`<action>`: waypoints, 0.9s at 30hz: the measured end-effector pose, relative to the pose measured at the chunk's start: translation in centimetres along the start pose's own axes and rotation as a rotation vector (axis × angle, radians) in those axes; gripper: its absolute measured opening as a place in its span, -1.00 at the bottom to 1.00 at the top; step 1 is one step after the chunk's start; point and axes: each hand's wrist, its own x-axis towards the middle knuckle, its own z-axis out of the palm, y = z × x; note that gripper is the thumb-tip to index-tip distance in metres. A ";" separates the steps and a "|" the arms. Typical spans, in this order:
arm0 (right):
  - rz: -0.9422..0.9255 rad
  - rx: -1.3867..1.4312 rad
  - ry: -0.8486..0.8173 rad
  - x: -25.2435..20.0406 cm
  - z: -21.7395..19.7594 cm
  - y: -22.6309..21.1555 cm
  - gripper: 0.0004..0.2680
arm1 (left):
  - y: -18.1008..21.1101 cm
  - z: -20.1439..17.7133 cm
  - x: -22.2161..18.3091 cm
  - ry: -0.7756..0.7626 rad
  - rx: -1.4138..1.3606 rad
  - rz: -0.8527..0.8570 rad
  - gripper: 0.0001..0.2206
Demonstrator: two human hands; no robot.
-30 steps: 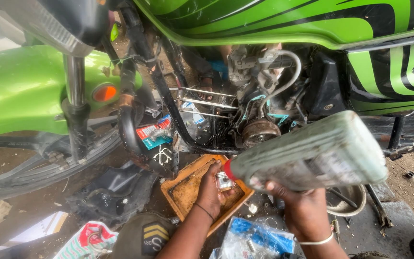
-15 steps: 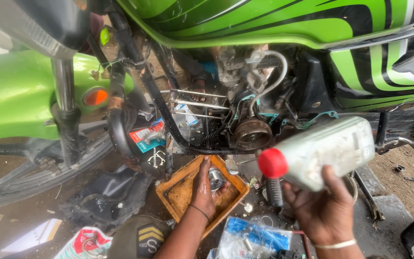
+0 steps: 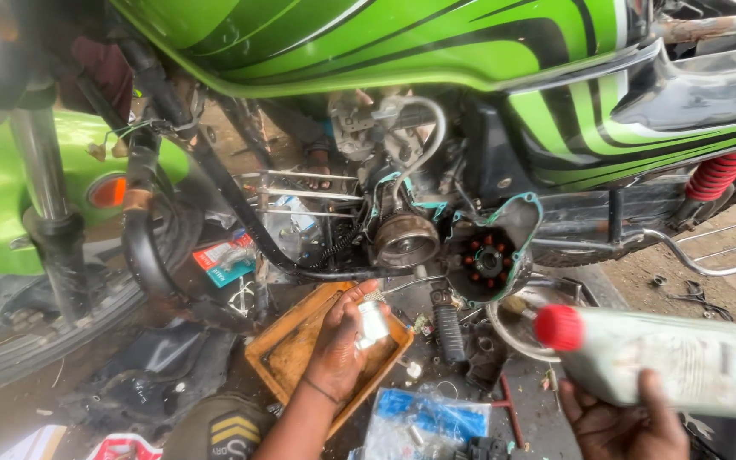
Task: The person sits on the ground fitting piston rings around a motorcycle piston, rotating each ring into its groove. They then pour oil from a plastic bottle over the piston and cylinder, and finally position the piston onto the engine's connecting rod inside the open crankcase.
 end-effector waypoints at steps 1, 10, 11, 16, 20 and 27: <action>-0.028 -0.027 -0.056 -0.2 0.2 0.4 -0.42 | -0.3 -0.2 0.0 -0.036 0.001 0.015 -0.16; -0.068 -0.270 -0.286 -4.4 10.9 5.1 -0.51 | -0.7 -1.1 0.5 0.144 0.027 -0.018 -0.25; -0.061 -0.265 -0.297 -4.4 11.4 5.9 -0.51 | 0.1 -0.6 0.1 0.154 0.032 -0.009 -0.25; -0.048 -0.326 -0.368 -4.1 12.6 8.3 -0.61 | 2.1 -0.1 -0.6 0.205 0.063 -0.070 -0.28; -0.033 -0.214 -0.365 -4.2 13.8 7.3 -0.61 | 1.3 -1.2 0.0 0.177 0.022 -0.079 -0.28; -0.024 -0.265 -0.389 -4.1 13.8 7.9 -0.62 | 0.8 -1.6 0.6 0.223 -0.038 -0.112 -0.36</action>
